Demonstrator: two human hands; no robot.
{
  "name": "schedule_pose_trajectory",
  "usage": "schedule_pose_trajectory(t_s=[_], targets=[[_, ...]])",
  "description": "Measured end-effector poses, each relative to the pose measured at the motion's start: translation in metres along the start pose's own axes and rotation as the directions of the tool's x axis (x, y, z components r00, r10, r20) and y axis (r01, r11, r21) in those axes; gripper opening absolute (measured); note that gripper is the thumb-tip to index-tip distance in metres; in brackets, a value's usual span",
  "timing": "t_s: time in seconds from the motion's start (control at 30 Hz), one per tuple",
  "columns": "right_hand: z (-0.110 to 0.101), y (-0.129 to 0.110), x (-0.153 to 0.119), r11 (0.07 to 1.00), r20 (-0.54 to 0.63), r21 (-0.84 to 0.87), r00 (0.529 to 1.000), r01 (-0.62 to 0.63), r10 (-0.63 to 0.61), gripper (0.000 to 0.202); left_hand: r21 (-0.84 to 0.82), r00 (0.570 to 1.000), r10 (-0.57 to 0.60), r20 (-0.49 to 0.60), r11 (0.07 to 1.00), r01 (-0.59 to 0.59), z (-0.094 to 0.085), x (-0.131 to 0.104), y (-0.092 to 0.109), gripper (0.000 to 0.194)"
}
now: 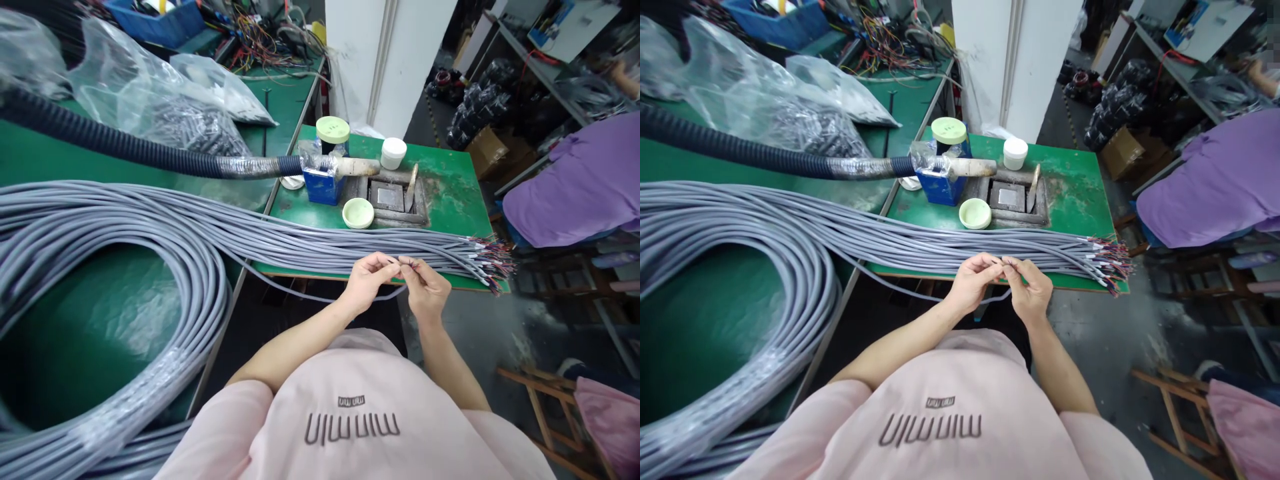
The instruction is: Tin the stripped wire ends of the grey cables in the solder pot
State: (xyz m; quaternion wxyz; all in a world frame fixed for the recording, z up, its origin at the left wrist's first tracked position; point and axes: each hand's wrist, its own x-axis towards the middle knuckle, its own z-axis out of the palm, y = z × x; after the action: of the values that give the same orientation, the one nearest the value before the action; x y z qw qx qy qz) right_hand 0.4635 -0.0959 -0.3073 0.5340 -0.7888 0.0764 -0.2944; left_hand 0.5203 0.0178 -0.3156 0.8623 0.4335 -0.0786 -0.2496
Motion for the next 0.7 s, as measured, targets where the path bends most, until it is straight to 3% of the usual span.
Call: schedule_pose_trajectory(t_s=[0.13,0.23,0.43,0.57,0.63,0.7], targets=[[-0.001,-0.004,0.007,1.000,0.074,-0.017,0.997,0.015,-0.014,0.013,0.191,0.978,0.199,-0.055,0.964,-0.185,-0.002,-0.002,0.007,0.022],[-0.001,-0.007,0.011,0.998,0.100,-0.062,0.995,0.032,-0.025,0.012,0.307,0.956,0.286,-0.063,0.917,-0.254,-0.006,-0.003,0.008,0.017],[0.005,-0.006,0.018,0.998,0.058,-0.057,0.998,-0.034,0.037,0.017,0.166,0.977,0.172,-0.126,0.975,-0.151,-0.002,0.000,0.004,0.022],[0.009,-0.007,0.031,0.998,0.076,-0.041,0.996,-0.046,0.049,0.021,0.142,0.984,0.141,-0.112,0.982,-0.125,-0.003,0.005,0.005,0.026],[0.010,-0.009,0.047,0.997,0.112,-0.067,0.993,-0.034,0.041,0.023,0.275,0.989,0.146,-0.036,0.952,-0.131,-0.008,0.007,0.011,0.027],[0.010,-0.010,0.068,0.993,0.172,-0.117,0.985,-0.010,0.030,0.025,0.533,0.977,0.203,0.072,0.820,-0.210,-0.017,0.010,0.020,0.023]])
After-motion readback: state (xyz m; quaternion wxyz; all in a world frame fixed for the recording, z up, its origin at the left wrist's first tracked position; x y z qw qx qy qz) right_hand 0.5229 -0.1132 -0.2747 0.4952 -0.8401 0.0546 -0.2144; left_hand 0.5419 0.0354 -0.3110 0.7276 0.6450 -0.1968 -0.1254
